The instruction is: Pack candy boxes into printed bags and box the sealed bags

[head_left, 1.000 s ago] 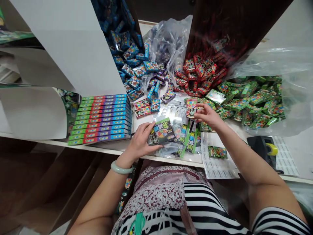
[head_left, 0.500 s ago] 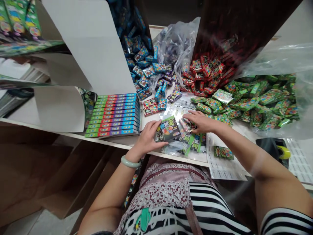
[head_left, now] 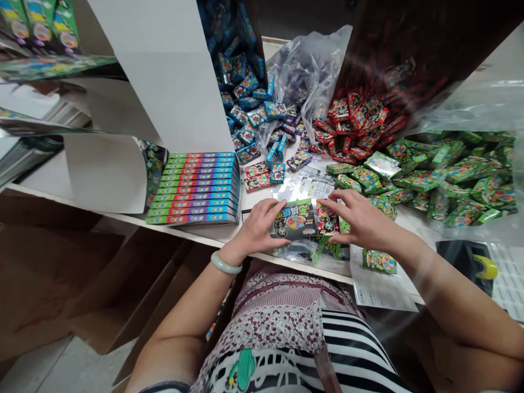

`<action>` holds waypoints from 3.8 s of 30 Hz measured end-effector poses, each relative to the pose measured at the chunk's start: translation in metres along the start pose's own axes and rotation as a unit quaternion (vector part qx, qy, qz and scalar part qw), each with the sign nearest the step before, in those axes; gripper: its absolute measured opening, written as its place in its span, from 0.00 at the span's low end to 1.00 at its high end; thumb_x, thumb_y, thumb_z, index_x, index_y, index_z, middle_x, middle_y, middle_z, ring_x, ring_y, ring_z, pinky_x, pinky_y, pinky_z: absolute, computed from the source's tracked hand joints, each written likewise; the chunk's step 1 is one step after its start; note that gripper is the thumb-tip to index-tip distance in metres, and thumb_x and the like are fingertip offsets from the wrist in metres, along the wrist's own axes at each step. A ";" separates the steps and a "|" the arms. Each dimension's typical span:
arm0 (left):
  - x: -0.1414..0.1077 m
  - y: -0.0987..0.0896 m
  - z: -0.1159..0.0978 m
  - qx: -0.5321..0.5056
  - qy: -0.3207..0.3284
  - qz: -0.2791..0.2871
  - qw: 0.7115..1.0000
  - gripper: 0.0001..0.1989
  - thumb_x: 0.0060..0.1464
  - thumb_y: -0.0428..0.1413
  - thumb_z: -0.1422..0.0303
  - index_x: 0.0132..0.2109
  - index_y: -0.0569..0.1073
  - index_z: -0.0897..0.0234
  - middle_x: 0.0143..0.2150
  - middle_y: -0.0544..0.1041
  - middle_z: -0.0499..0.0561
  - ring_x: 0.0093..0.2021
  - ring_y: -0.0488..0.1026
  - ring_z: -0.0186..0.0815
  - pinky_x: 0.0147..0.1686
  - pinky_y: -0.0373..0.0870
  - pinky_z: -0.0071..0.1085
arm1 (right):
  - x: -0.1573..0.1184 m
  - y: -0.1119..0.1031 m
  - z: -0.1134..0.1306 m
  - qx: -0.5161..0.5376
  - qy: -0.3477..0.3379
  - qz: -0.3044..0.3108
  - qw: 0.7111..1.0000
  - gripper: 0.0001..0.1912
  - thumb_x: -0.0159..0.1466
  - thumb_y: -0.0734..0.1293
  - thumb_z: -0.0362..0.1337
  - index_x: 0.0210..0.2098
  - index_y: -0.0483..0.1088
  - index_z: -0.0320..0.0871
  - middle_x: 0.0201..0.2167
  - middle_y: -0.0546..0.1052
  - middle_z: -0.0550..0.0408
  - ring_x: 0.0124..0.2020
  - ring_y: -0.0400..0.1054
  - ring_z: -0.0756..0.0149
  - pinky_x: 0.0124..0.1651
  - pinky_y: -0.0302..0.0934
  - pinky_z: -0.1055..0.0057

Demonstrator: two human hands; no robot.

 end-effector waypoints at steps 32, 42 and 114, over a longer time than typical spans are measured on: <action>-0.002 0.003 0.009 -0.092 -0.047 -0.034 0.994 0.50 0.49 0.65 0.49 0.71 0.53 0.61 0.59 0.64 0.63 0.60 0.65 0.52 0.59 0.68 0.54 | 0.040 0.008 -0.073 0.220 0.146 -0.169 0.950 0.19 0.69 0.61 0.47 0.52 0.73 0.46 0.43 0.81 0.48 0.44 0.75 0.56 0.49 0.68 0.55; -0.018 -0.001 0.012 -0.092 -0.074 -0.018 0.993 0.50 0.50 0.64 0.49 0.72 0.51 0.62 0.60 0.64 0.64 0.61 0.65 0.53 0.60 0.68 0.53 | 0.171 0.077 -0.122 -0.059 0.296 -0.072 0.950 0.32 0.62 0.66 0.55 0.56 0.70 0.36 0.61 0.68 0.30 0.60 0.61 0.36 0.60 0.55 0.40; -0.039 -0.035 0.021 -0.132 -0.067 -0.102 0.984 0.53 0.46 0.67 0.47 0.72 0.52 0.57 0.58 0.66 0.61 0.58 0.67 0.51 0.58 0.70 0.50 | 0.137 0.033 -0.056 -0.022 0.057 -0.129 0.990 0.15 0.70 0.61 0.43 0.48 0.73 0.41 0.47 0.79 0.43 0.49 0.71 0.52 0.49 0.65 0.59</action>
Point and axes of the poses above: each hand's wrist, its own x-axis towards the middle knuckle, its own y-axis out of the palm, z = x × y, the point moved 10 cm from there along x, towards the middle knuckle
